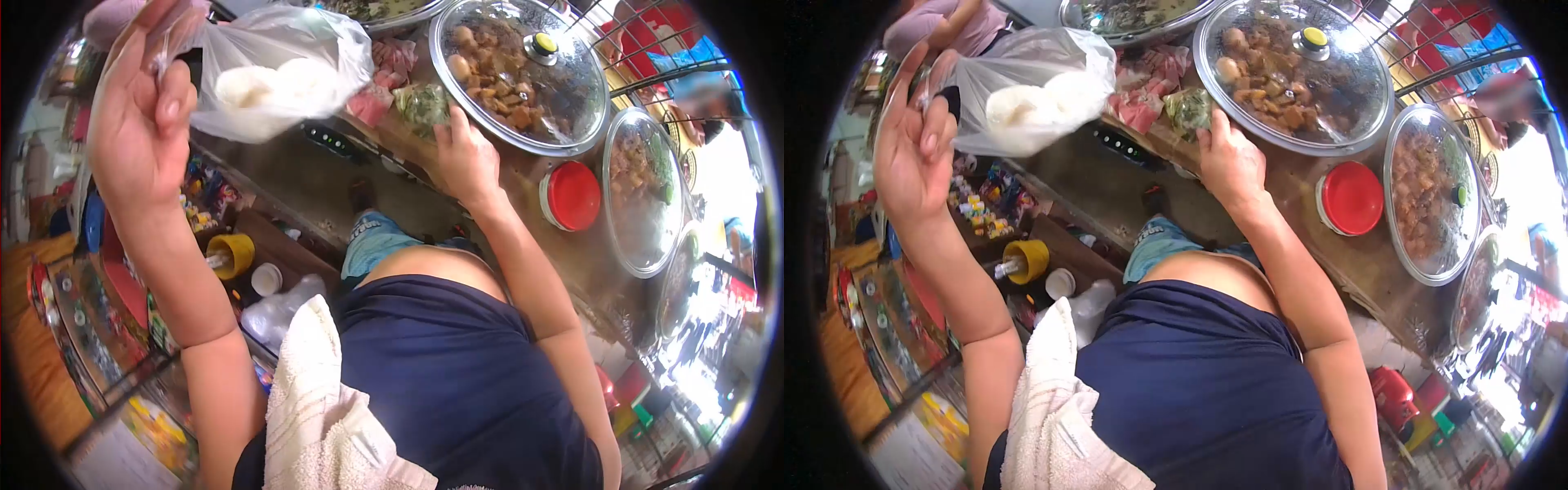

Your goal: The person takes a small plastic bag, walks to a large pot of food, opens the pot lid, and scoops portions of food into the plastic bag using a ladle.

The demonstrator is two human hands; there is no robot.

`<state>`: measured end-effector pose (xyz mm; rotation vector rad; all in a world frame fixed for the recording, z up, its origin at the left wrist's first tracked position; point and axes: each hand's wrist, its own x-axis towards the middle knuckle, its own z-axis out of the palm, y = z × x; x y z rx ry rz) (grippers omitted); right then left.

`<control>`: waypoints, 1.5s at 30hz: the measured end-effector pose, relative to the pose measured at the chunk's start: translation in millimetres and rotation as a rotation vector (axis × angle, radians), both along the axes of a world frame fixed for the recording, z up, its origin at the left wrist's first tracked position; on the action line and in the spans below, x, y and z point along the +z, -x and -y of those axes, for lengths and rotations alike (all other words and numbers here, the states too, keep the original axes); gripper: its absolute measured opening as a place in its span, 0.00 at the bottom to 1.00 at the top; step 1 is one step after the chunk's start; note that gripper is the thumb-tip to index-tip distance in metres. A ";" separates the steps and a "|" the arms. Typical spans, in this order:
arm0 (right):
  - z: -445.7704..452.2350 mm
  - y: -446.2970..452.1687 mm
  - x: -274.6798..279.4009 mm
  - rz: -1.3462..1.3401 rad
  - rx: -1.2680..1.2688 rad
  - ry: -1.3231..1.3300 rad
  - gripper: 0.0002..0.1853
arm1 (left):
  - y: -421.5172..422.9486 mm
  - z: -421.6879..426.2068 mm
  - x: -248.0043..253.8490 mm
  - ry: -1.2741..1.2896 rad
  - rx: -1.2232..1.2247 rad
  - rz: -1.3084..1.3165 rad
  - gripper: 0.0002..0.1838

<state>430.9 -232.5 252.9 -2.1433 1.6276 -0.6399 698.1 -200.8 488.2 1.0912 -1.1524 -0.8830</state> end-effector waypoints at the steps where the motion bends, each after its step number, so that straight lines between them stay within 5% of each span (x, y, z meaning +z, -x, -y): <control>1: 1.5 -6.3 -6.0 0.009 -0.040 0.048 0.22 | -8.2 5.1 -6.5 -0.014 -0.082 -0.057 0.33; 4: 5.8 -25.5 -25.9 0.046 -0.189 0.151 0.27 | -23.9 27.5 -34.4 0.004 -0.374 -0.270 0.38; 8: -7.5 -30.8 -21.2 0.113 -0.217 0.015 0.18 | -5.5 53.8 -46.4 -0.152 -0.530 -0.437 0.35; 10: -13.9 -19.5 -94.5 0.615 -0.315 -0.049 0.15 | -3.9 71.5 -51.1 -0.235 -0.659 -0.557 0.35; 12: -16.7 -21.8 -12.9 0.344 -0.374 -0.211 0.14 | 5.1 86.1 -56.5 -0.339 -0.763 -0.700 0.34; 20: -73.9 5.5 138.1 0.288 -0.770 -0.240 0.05 | 25.2 131.2 -74.4 -0.356 -1.009 -0.951 0.35; 25: -77.6 -17.1 225.3 0.381 -0.715 -0.151 0.03 | 25.7 142.0 -110.6 -0.592 -0.951 -0.835 0.39; 27: -51.4 -36.9 242.3 0.203 -0.651 -0.168 0.04 | 21.0 140.9 -111.6 -0.601 -0.991 -0.758 0.43; 34: 59.5 -119.0 166.4 -0.237 -0.130 -0.207 0.08 | -17.7 144.4 -118.9 -0.560 -0.967 -0.782 0.43; 38: 88.9 -138.8 111.7 -0.124 -0.075 -0.298 0.13 | -45.8 149.1 -130.3 -0.549 -0.884 -0.869 0.40; 45: 76.7 -95.8 159.1 -0.545 0.018 -0.484 0.23 | -59.3 168.2 -147.9 -0.718 -0.850 -0.661 0.27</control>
